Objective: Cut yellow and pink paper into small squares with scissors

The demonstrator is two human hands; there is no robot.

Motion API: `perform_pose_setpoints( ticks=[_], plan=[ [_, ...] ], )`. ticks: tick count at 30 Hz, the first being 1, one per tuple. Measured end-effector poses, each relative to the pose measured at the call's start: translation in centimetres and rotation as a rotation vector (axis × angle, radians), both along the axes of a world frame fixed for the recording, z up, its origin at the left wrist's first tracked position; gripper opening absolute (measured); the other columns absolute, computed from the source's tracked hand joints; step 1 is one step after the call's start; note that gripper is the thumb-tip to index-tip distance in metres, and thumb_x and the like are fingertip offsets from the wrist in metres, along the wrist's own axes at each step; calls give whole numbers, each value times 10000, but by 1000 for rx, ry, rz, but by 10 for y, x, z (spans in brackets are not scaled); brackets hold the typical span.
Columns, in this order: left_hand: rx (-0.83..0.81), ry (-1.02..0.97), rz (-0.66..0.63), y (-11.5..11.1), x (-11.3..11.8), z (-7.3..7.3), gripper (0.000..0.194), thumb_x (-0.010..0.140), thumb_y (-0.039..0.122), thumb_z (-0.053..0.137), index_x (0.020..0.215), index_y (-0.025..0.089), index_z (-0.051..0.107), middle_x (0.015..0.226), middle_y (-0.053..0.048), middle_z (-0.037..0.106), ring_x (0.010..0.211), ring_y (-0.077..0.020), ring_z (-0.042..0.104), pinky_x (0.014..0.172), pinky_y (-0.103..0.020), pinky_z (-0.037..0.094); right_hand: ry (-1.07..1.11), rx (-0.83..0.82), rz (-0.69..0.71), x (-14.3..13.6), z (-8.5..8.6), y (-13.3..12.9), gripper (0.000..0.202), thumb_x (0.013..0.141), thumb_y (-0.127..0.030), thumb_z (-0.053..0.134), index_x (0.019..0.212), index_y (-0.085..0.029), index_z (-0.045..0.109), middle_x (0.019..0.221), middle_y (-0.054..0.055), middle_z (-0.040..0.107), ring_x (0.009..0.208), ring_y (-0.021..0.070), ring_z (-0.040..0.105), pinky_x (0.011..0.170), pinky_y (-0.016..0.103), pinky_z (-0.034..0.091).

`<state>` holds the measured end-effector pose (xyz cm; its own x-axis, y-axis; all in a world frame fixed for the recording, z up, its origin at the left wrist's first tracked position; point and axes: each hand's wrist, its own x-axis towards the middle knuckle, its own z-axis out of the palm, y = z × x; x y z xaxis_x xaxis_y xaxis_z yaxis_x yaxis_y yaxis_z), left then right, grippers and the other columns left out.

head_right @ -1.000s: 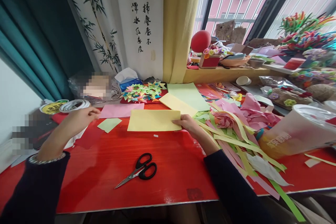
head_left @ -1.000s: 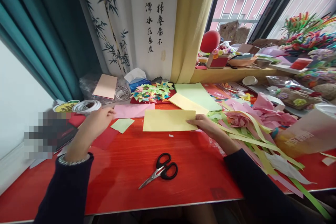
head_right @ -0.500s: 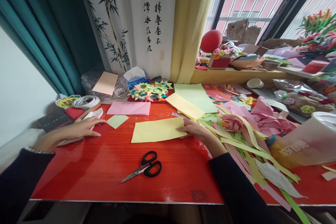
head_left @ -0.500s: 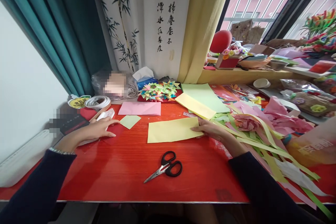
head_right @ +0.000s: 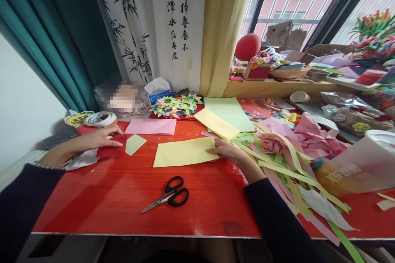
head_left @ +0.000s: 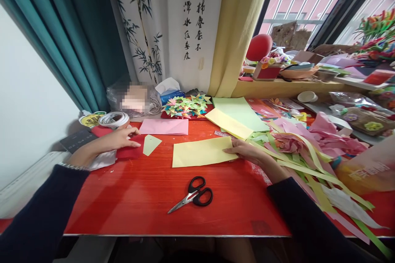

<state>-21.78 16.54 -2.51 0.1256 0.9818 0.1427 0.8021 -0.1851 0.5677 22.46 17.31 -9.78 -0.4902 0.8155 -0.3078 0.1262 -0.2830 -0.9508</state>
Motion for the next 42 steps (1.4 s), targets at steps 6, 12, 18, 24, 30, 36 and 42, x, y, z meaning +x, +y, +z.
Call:
perform_pose_setpoints(
  ticks=[6, 12, 18, 24, 30, 36, 42],
  plan=[
    [-107, -117, -246, 10, 81, -1, 339, 658, 433, 654, 920, 219, 648, 941, -52, 658, 847, -234, 587, 692, -273, 431, 19, 8, -2, 0, -1, 0, 215, 683, -261, 704, 874, -164, 685, 902, 68, 692, 827, 198, 645, 724, 283, 531],
    [-168, -49, -456, 14, 143, -40, 360, 727, 462, 584, 966, 193, 603, 944, -52, 630, 843, -227, 582, 723, -303, 440, 35, 7, -17, 0, 2, -1, 249, 672, -218, 708, 909, -160, 663, 876, 53, 680, 707, 142, 634, 567, 203, 543],
    [216, 78, -336, 8, 139, -51, 551, 741, 501, 585, 1165, 161, 496, 1255, -122, 478, 1212, -267, 378, 1035, -396, 259, 17, -48, -60, 3, 5, 0, 230, 643, -189, 738, 836, -124, 630, 769, 45, 656, 596, 108, 639, 462, 135, 516],
    [-126, -535, -12, -9, 128, -36, 557, 794, 476, 537, 1240, 166, 413, 1258, -147, 505, 1160, -246, 481, 961, -390, 375, 60, -1, -117, 2, 14, -2, 208, 646, -191, 729, 805, -111, 621, 714, 34, 633, 525, 69, 577, 481, 140, 513],
    [-325, -872, -155, -17, 132, -37, 465, 660, 360, 717, 1053, 154, 581, 937, -76, 685, 828, -203, 649, 794, -336, 494, -43, 276, -71, 0, 25, -6, 352, 690, -356, 672, 916, -88, 648, 750, 66, 655, 585, 130, 590, 488, 225, 495],
    [-56, -746, -118, -11, 133, -51, 400, 687, 374, 682, 1029, 172, 636, 903, -43, 686, 851, -208, 623, 818, -338, 469, -218, 633, -240, 1, 21, 0, 370, 732, -455, 602, 885, -124, 669, 859, 59, 674, 785, 193, 599, 708, 303, 473],
    [86, -489, -84, -2, 123, -60, 394, 679, 427, 672, 990, 187, 678, 870, -38, 660, 838, -211, 599, 788, -326, 455, -220, 648, -159, 3, 18, 1, 379, 732, -459, 609, 934, -142, 660, 881, 61, 672, 797, 194, 591, 720, 303, 456]
  ],
)
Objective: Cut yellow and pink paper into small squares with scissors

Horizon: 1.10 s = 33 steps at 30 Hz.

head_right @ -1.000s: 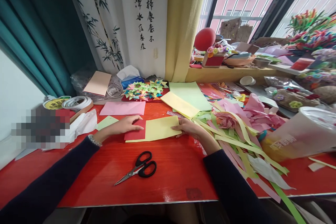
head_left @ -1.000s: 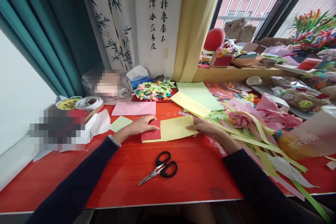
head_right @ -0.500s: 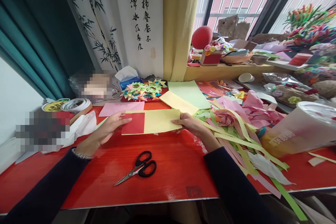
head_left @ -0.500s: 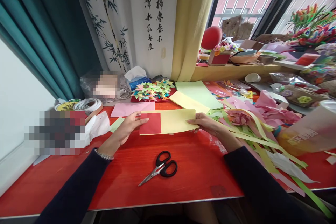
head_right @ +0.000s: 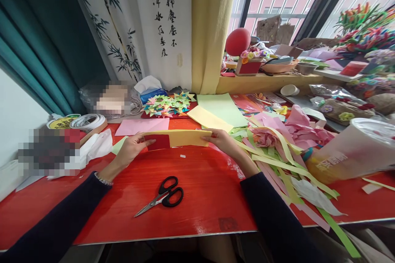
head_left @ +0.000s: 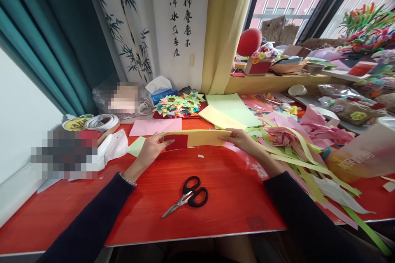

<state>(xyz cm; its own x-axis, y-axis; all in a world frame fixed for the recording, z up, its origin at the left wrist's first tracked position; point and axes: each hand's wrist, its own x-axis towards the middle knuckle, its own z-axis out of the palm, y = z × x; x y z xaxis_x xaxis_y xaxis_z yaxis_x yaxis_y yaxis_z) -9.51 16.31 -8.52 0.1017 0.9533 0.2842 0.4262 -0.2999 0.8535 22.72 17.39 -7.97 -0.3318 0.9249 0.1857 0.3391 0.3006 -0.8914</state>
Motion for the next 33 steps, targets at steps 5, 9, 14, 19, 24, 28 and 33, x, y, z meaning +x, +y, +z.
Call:
perform_pose_setpoints(
  ticks=[5, 9, 14, 19, 24, 28, 33],
  plan=[
    [-157, -117, -54, 0, 0, -2, 512, 599, 480, 714, 1011, 180, 666, 844, -43, 700, 816, -227, 628, 767, -337, 484, 31, -65, -17, -1, -7, 3, 392, 714, -489, 615, 876, -135, 662, 870, 57, 677, 793, 198, 595, 711, 306, 459],
    [-152, -106, 0, 2, -1, -2, 492, 554, 481, 737, 934, 172, 690, 831, -46, 706, 833, -239, 630, 770, -337, 487, 43, -70, -37, -2, -9, 5, 384, 707, -479, 620, 856, -128, 661, 869, 64, 678, 782, 192, 596, 718, 314, 461],
    [-120, -9, -23, 5, -5, -4, 375, 650, 447, 681, 887, 156, 685, 858, -47, 700, 835, -229, 627, 767, -327, 477, 59, -93, -39, -3, -8, 4, 366, 682, -452, 650, 851, -128, 669, 886, 70, 685, 802, 199, 601, 761, 337, 462],
    [-114, -8, -14, 0, -5, 3, 289, 650, 412, 688, 792, 162, 707, 764, -30, 702, 843, -236, 626, 755, -315, 477, 95, -140, -42, -4, -5, 0, 382, 703, -474, 623, 862, -130, 671, 863, 68, 687, 785, 207, 616, 748, 357, 486],
    [-274, -157, -94, -5, -1, 12, 275, 637, 358, 719, 835, 167, 714, 806, -52, 717, 777, -212, 644, 719, -313, 499, 261, -284, -10, -4, 5, -6, 314, 691, -373, 674, 895, -136, 671, 862, 66, 690, 735, 178, 632, 732, 322, 503],
    [-438, -278, -127, -8, 3, 16, 304, 619, 347, 741, 845, 146, 712, 794, -78, 723, 701, -195, 660, 660, -307, 522, 346, -342, 31, -4, 8, -9, 321, 689, -325, 682, 950, -138, 669, 905, 82, 690, 749, 174, 644, 721, 296, 509],
    [-524, -349, -115, -10, 5, 19, 326, 596, 321, 761, 864, 142, 710, 785, -77, 729, 697, -205, 674, 648, -304, 537, 209, -286, -41, -2, 10, -7, 329, 728, -355, 637, 973, -136, 655, 916, 95, 684, 816, 214, 641, 741, 343, 510]
  ],
)
